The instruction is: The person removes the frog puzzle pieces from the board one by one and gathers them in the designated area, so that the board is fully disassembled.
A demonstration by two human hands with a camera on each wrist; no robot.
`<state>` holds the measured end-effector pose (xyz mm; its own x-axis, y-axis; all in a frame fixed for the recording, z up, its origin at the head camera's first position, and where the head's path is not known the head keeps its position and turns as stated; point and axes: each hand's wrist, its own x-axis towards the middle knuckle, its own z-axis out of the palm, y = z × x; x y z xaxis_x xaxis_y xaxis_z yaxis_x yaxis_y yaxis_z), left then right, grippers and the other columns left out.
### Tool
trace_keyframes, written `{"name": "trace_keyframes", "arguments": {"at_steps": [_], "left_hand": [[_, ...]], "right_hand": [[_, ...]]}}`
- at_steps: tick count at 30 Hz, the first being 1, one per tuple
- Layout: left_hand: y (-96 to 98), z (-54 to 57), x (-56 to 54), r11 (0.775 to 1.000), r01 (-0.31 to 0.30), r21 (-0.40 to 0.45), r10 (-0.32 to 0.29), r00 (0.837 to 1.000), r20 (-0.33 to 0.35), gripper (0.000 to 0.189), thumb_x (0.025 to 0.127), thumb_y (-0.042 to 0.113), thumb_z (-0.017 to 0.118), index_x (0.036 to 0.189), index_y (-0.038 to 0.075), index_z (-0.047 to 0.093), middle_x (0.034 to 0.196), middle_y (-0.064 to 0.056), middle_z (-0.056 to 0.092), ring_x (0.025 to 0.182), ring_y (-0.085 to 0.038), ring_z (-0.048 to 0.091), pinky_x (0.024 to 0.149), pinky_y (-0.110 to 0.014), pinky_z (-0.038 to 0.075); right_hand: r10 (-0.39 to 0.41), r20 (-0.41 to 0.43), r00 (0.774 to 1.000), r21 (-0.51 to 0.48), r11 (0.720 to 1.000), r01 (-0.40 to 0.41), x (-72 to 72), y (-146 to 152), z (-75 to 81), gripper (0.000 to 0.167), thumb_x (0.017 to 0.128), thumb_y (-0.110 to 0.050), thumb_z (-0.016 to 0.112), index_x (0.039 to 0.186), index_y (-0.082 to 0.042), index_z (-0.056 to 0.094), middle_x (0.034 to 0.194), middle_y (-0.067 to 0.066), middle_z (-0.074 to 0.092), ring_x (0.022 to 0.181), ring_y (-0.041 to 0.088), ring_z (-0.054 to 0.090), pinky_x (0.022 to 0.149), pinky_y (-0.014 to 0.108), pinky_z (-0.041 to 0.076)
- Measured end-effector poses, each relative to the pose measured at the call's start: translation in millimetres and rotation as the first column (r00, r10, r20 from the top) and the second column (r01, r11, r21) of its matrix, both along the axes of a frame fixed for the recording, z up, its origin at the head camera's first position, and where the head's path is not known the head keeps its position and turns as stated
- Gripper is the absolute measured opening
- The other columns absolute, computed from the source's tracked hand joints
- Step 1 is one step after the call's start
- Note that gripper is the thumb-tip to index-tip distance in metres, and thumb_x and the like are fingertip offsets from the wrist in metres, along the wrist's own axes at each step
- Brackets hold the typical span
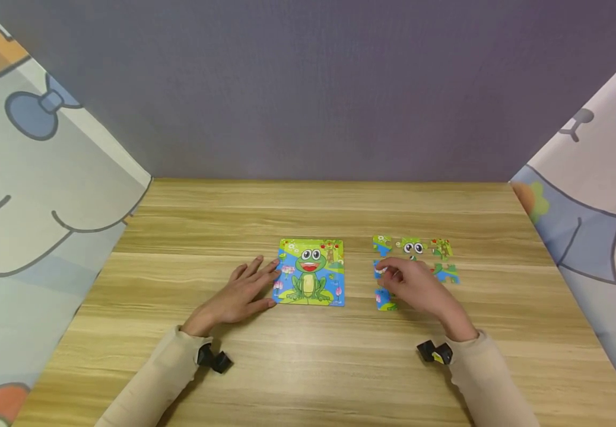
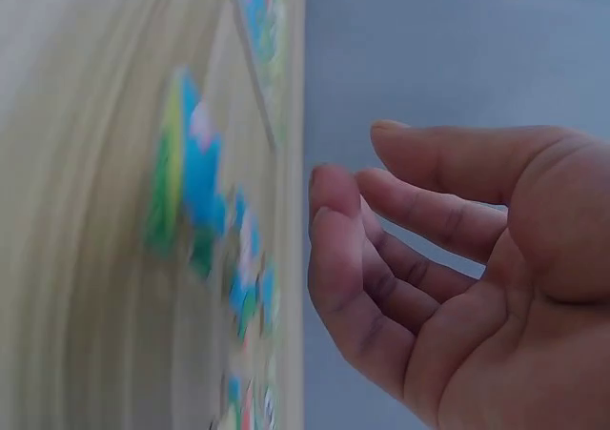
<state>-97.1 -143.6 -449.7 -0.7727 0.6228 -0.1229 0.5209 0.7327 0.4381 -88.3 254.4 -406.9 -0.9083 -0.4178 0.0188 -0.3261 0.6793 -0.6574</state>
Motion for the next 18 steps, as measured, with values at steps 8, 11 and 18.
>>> {"name": "trace_keyframes", "arguments": {"at_steps": [8, 11, 18], "left_hand": [[0.6, -0.5, 0.2, 1.0, 0.0, -0.005, 0.0, 1.0, -0.003, 0.064, 0.102, 0.04, 0.055, 0.156, 0.012, 0.035, 0.169, -0.007, 0.021, 0.157, -0.041, 0.009, 0.121, -0.066, 0.014], [0.8, 0.1, 0.2, 1.0, -0.001, -0.001, 0.001, 1.0, -0.001, 0.064, 0.102, 0.039, 0.056, 0.156, 0.011, 0.036, 0.169, -0.008, 0.022, 0.157, -0.041, 0.009, 0.12, -0.066, 0.014], [0.8, 0.4, 0.0, 1.0, -0.004, -0.01, 0.004, 1.0, 0.006, 0.064, 0.102, 0.04, 0.055, 0.156, 0.012, 0.035, 0.169, -0.007, 0.021, 0.157, -0.04, 0.008, 0.121, -0.066, 0.013]], "right_hand": [[0.063, 0.016, 0.998, -0.047, 0.997, -0.063, -11.3, -28.4, 6.4, 0.025, 0.095, -0.005, 0.065, 0.119, 0.004, 0.067, 0.091, 0.005, 0.069, 0.078, 0.003, 0.06, 0.069, 0.023, 0.052], [0.076, 0.021, 0.997, -0.056, 0.996, -0.075, -14.8, -39.2, 8.3, 0.026, 0.095, -0.005, 0.065, 0.12, 0.004, 0.067, 0.093, 0.006, 0.07, 0.081, 0.007, 0.063, 0.07, 0.023, 0.053], [0.092, 0.079, 0.993, -0.101, 0.991, -0.084, -23.0, -66.1, 4.3, 0.029, 0.096, -0.011, 0.065, 0.122, 0.002, 0.066, 0.102, 0.01, 0.071, 0.088, 0.014, 0.065, 0.075, 0.025, 0.053]]}}
